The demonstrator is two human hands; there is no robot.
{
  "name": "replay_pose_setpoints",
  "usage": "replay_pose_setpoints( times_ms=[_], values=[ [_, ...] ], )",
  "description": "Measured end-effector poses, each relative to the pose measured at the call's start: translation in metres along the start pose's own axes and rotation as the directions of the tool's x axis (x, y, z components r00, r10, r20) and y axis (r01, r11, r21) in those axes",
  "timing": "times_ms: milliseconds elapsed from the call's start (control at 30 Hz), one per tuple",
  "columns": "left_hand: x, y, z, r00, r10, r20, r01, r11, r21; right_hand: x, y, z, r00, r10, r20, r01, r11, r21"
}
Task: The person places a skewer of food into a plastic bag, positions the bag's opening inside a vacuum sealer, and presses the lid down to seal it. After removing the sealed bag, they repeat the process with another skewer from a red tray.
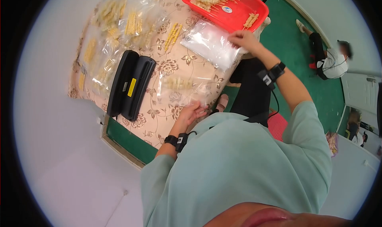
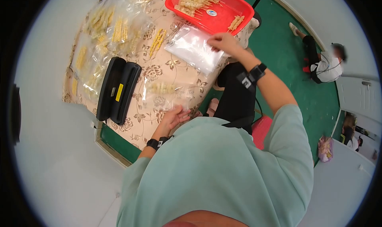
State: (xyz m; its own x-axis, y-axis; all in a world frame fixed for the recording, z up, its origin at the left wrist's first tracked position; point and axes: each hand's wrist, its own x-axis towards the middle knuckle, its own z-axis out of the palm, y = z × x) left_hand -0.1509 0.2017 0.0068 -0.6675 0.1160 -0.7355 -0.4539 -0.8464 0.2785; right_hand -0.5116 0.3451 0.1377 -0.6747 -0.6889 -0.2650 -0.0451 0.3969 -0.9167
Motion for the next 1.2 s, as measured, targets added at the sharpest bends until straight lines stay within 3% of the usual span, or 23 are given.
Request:
replay_pose_setpoints(
  times_ms=[33,100,267,367,433,533,767,833,933,1033,1200],
  values=[
    [0.001,-0.001,-0.001,1.000,0.001,-0.003,-0.001,1.000,-0.016,0.013,0.000,-0.012,1.000,-0.006,-0.002,0.006,1.000,0.000],
    [0.001,-0.002,-0.001,1.000,0.008,-0.007,-0.008,1.000,-0.030,0.042,-0.001,-0.035,0.988,0.018,-0.151,-0.005,0.996,0.088],
    [-0.003,-0.002,0.005,0.997,0.018,-0.077,-0.022,0.998,-0.057,0.125,0.015,-0.064,0.968,0.052,-0.247,-0.051,0.999,0.012],
    [-0.002,-0.006,0.000,0.998,0.028,-0.063,-0.032,0.998,-0.055,0.171,0.028,-0.074,0.945,0.039,-0.324,-0.077,0.992,-0.104],
    [-0.003,-0.005,0.000,0.999,0.026,-0.044,-0.028,0.998,-0.057,0.195,0.033,-0.075,0.905,-0.098,-0.415,-0.025,0.959,-0.282],
    [-0.004,-0.002,0.003,0.997,0.004,-0.074,-0.006,1.000,-0.026,0.223,0.036,-0.072,0.870,-0.164,-0.465,-0.021,0.930,-0.368],
    [-0.005,-0.003,-0.001,0.993,-0.034,-0.112,0.027,0.998,-0.063,0.248,0.045,-0.072,0.903,-0.181,-0.390,-0.045,0.863,-0.503],
    [-0.004,-0.003,0.000,0.993,-0.035,-0.111,0.028,0.997,-0.068,0.249,0.051,-0.074,0.913,-0.305,-0.271,0.078,0.783,-0.617],
    [-0.005,-0.002,-0.001,0.994,-0.028,-0.105,0.021,0.997,-0.070,0.247,0.052,-0.073,0.934,-0.303,-0.191,0.127,0.779,-0.615],
    [-0.005,-0.003,-0.001,0.994,-0.026,-0.106,0.019,0.997,-0.071,0.247,0.054,-0.069,0.928,-0.283,-0.243,0.057,0.751,-0.658],
    [-0.004,-0.004,-0.002,0.994,-0.023,-0.109,0.014,0.996,-0.084,0.237,0.059,-0.069,0.884,-0.353,-0.307,0.112,0.796,-0.594]
  ],
)
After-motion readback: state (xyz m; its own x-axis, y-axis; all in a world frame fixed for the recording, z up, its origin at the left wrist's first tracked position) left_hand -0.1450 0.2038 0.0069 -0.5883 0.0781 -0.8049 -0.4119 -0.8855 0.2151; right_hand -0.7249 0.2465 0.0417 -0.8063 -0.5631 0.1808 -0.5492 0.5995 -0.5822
